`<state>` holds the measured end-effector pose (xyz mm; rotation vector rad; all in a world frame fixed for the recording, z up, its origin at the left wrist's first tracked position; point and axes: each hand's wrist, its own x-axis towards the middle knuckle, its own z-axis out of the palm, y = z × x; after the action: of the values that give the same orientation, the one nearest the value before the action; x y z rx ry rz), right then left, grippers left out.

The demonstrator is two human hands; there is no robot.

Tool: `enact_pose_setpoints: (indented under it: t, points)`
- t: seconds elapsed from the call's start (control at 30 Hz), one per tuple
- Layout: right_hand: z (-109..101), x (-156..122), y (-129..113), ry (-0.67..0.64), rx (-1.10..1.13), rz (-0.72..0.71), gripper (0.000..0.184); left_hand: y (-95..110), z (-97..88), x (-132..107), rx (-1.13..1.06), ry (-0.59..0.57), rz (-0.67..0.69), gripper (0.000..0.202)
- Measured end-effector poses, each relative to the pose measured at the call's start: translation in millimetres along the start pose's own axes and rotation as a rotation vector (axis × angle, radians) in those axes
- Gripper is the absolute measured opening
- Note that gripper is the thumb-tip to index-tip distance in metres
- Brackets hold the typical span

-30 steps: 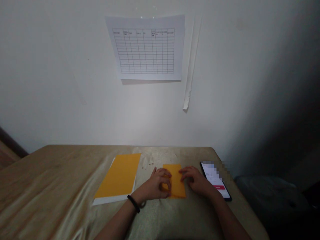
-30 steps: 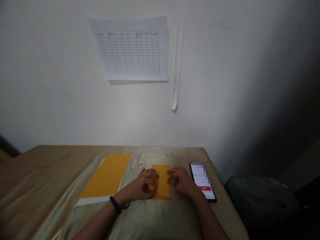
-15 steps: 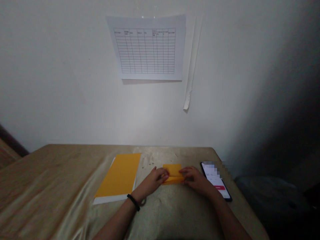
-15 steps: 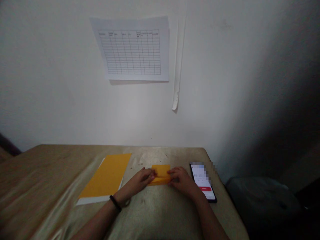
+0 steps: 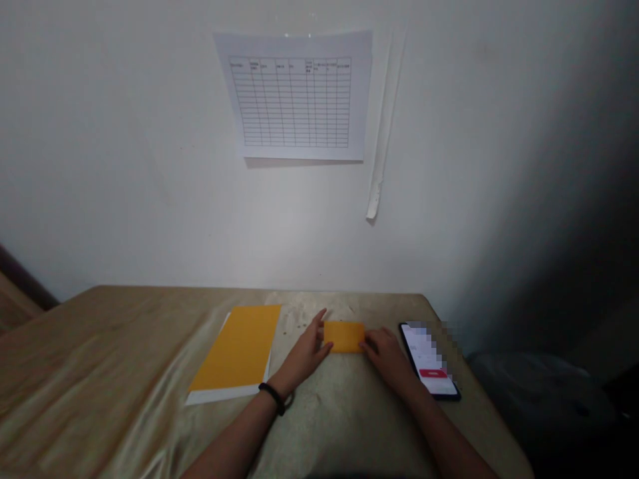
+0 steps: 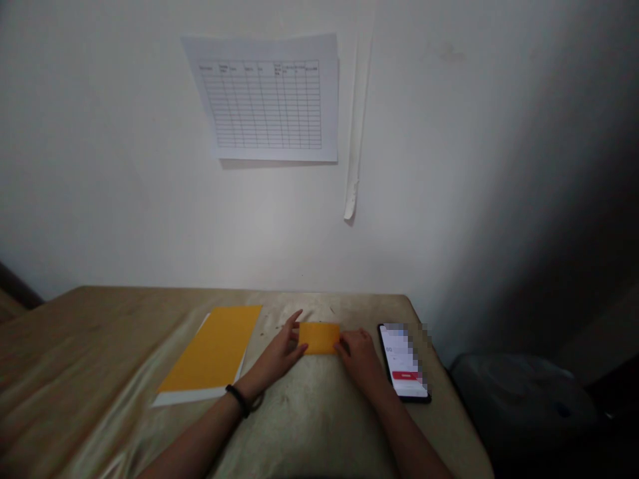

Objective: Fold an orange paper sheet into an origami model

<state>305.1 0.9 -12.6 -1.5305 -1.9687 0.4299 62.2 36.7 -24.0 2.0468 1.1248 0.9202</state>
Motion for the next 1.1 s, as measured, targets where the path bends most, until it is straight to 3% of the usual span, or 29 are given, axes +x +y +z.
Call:
enact_pose_setpoints:
  t: [0.13, 0.3, 0.47, 1.1]
  points:
    - [1.5, -1.9, -6.6, 0.061, 0.029, 0.054, 0.052, -1.1, 1.4, 0.1, 0.084, 0.037, 0.096, 0.064]
    - [0.8, -1.8, -7.9, 0.051, 0.005, 0.044, 0.051, -0.3, 2.1, 0.6, 0.190, 0.032, 0.097, 0.020]
    - [0.5, -2.5, -5.5, 0.021, -0.061, -0.017, 0.021, 0.5, 2.9, -0.7, 0.257, 0.017, 0.105, 0.019]
    - [2.0, -3.9, -7.8, 0.009, -0.097, -0.049, 0.021, 0.6, 3.5, -1.9, 0.463, 0.018, 0.157, 0.026]
